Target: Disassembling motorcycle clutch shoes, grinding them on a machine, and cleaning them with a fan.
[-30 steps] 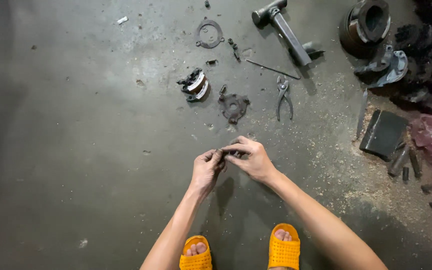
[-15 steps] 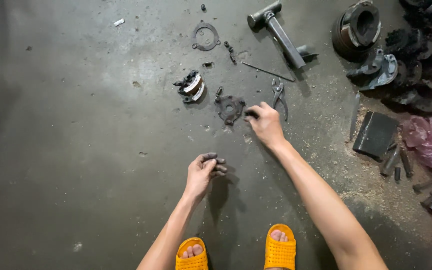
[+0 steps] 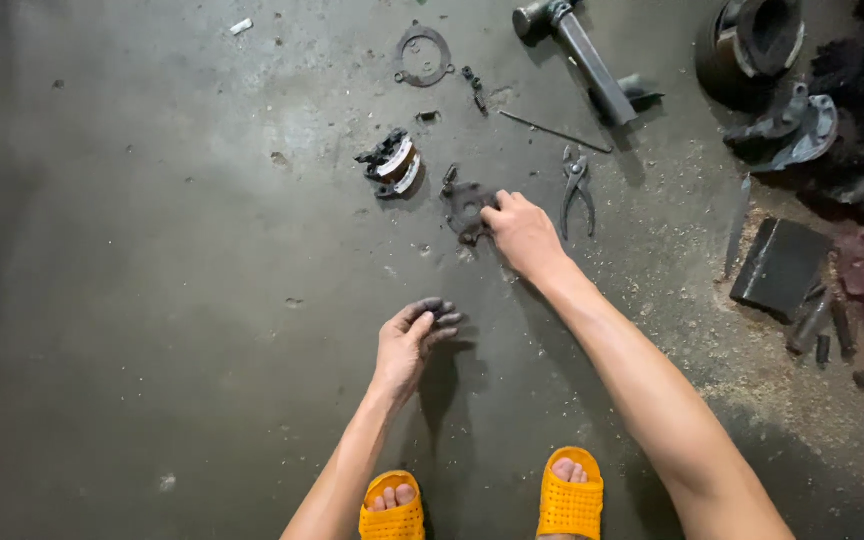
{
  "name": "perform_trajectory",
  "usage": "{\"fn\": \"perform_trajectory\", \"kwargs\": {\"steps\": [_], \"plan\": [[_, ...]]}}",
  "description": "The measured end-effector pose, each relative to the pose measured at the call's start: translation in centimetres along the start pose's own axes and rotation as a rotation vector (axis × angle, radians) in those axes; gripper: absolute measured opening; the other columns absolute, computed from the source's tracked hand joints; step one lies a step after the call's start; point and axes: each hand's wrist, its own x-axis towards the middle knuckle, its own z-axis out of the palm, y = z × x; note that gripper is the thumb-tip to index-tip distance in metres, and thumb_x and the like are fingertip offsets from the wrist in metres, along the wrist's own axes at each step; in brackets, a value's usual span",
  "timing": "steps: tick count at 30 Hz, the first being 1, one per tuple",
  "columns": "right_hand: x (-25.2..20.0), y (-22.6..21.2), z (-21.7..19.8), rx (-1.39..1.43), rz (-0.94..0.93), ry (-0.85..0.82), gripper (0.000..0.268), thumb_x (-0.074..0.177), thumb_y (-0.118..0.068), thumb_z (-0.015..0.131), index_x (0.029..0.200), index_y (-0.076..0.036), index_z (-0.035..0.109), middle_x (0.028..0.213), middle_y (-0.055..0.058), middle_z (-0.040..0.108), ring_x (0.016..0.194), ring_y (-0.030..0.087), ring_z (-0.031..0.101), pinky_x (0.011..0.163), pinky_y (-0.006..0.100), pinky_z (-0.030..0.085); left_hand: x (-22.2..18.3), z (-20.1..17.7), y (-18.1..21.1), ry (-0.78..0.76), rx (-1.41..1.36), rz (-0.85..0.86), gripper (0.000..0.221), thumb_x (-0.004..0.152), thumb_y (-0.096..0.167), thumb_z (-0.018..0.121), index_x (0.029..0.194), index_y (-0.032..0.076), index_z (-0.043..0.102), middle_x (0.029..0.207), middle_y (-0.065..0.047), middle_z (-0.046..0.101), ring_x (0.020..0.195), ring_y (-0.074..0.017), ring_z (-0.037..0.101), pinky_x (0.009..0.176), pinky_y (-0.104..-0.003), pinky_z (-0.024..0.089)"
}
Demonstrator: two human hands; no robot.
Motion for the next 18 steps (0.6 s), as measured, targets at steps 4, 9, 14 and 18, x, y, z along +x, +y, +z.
{"fn": "perform_trajectory", "kwargs": {"steps": [4,9,14,18], "plan": [[0.3,-0.3,-0.7,0.023,0.115,-0.15,0.015,0.088,-0.015,0.066,0.102,-0.015,0.068,0.091,0.011,0.063,0.082,0.032,0.071,0.069,0.044,0.06,-1.4,1.6,1.7,0.037,-0.031,-0.004,0.03,0.099,-0.003,0.052,0.124,-0.018,0.058,0.118,-0.04,0.067,0.107,-0.0518,0.07,0.088,-0.058,0.061],[-2.8,-3.3,-6.6,0.332,0.182,-0.118,0.036,0.084,-0.007,0.074,0.119,-0.008,0.07,0.098,0.014,0.069,0.092,0.035,0.074,0.08,0.044,0.061,-1.0,3.4,4.2,-0.01,0.121,-0.01,0.033,0.102,0.0,0.052,0.13,-0.018,0.056,0.119,-0.037,0.067,0.109,-0.0475,0.071,0.091,-0.058,0.06],[-6.5,-7.1,-14.4,0.547,0.028,-0.062,0.038,0.083,-0.01,0.075,0.12,-0.007,0.066,0.098,0.017,0.064,0.092,0.039,0.07,0.08,0.046,0.061,3.0,5.7,1.0,-0.011,0.103,-0.021,0.035,0.099,0.0,0.056,0.129,-0.017,0.058,0.114,-0.034,0.069,0.1,-0.0426,0.073,0.087,-0.055,0.063],[-6.6,-5.6,-11.9,0.482,0.107,-0.072,0.015,0.091,-0.013,0.07,0.105,-0.01,0.068,0.092,0.008,0.06,0.086,0.031,0.071,0.077,0.04,0.062,1.7,10.5,3.0,-0.014,0.163,-0.005,0.034,0.097,-0.002,0.059,0.127,-0.018,0.062,0.111,-0.036,0.069,0.096,-0.0411,0.074,0.083,-0.054,0.063]]}}
